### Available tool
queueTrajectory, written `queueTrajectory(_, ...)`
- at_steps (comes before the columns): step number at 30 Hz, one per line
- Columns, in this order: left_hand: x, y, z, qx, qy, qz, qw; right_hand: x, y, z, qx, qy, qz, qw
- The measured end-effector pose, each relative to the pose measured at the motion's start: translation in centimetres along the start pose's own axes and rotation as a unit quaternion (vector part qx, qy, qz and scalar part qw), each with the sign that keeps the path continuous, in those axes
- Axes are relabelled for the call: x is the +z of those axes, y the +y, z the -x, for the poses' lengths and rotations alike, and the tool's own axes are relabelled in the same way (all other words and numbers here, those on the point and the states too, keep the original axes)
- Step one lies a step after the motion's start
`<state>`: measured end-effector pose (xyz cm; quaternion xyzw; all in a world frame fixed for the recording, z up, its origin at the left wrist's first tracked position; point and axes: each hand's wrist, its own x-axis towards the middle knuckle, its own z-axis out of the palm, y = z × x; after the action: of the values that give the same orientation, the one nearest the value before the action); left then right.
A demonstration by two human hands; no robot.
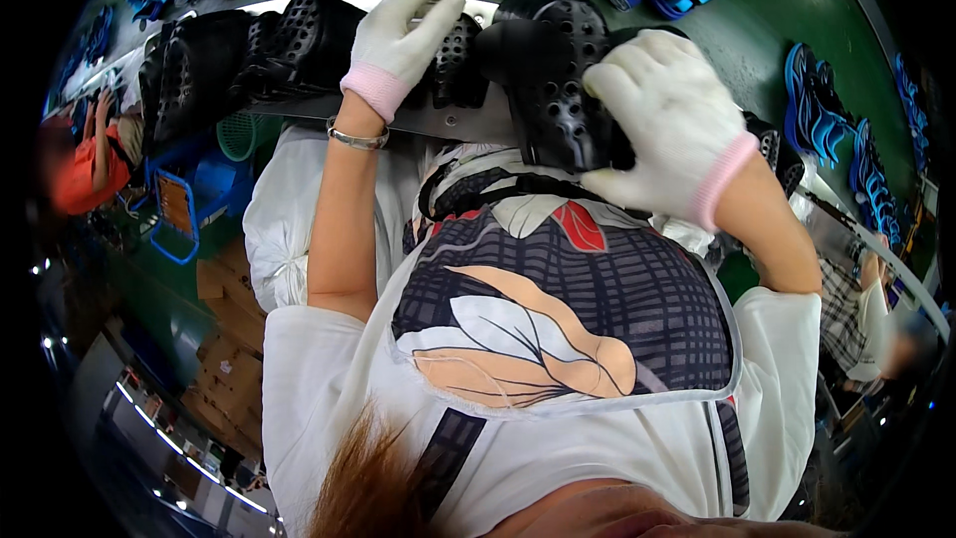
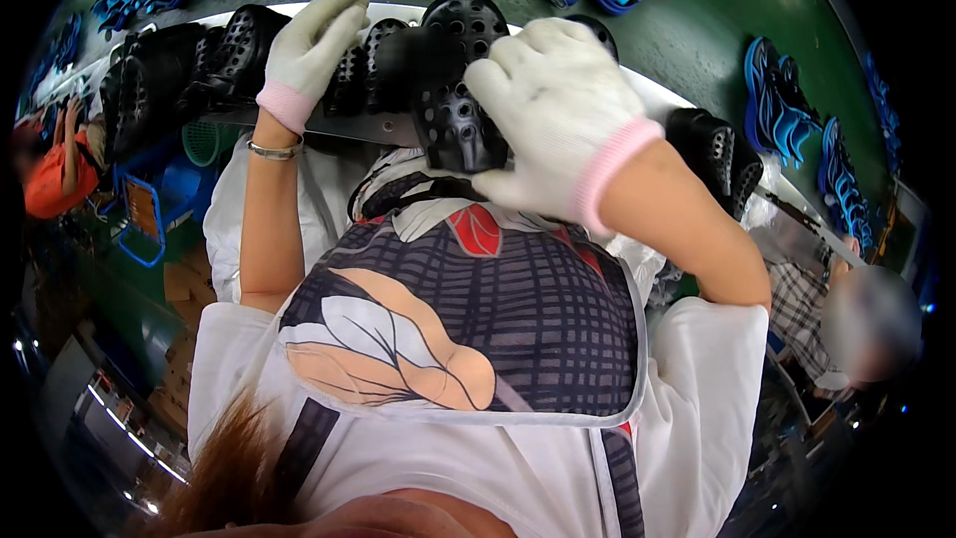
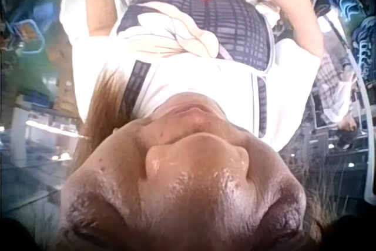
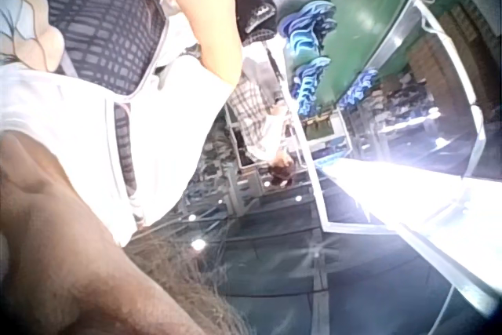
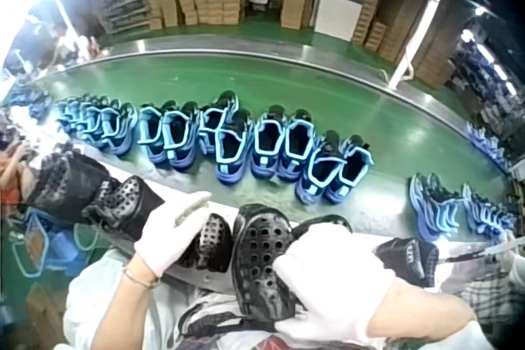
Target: The person takes shoe components out of a white bag, places them on a metal workbench, and matches them with blue and black shoe bodies already on the bench.
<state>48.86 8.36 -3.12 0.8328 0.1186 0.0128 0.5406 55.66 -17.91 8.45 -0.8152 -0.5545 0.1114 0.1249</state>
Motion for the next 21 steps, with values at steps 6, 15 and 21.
queueTrajectory(6, 1.1, 6.3, 1.9, -0.103, -0.187, 0.597, 0.773, -3.8, -1.2, -1.5, -0.058, 0.07, -0.105, 0.99)
queueTrajectory(15, -0.8, 6.2, -2.3, -0.044, -0.048, 0.585, 0.808, -2.9, 0.6, -7.2, 0.129, -0.007, -0.271, 0.954)
queueTrajectory(21, -3.9, 5.7, -6.5, -0.024, 0.044, 0.49, 0.87, -1.9, 0.3, -12.8, 0.248, -0.096, -0.43, 0.862)
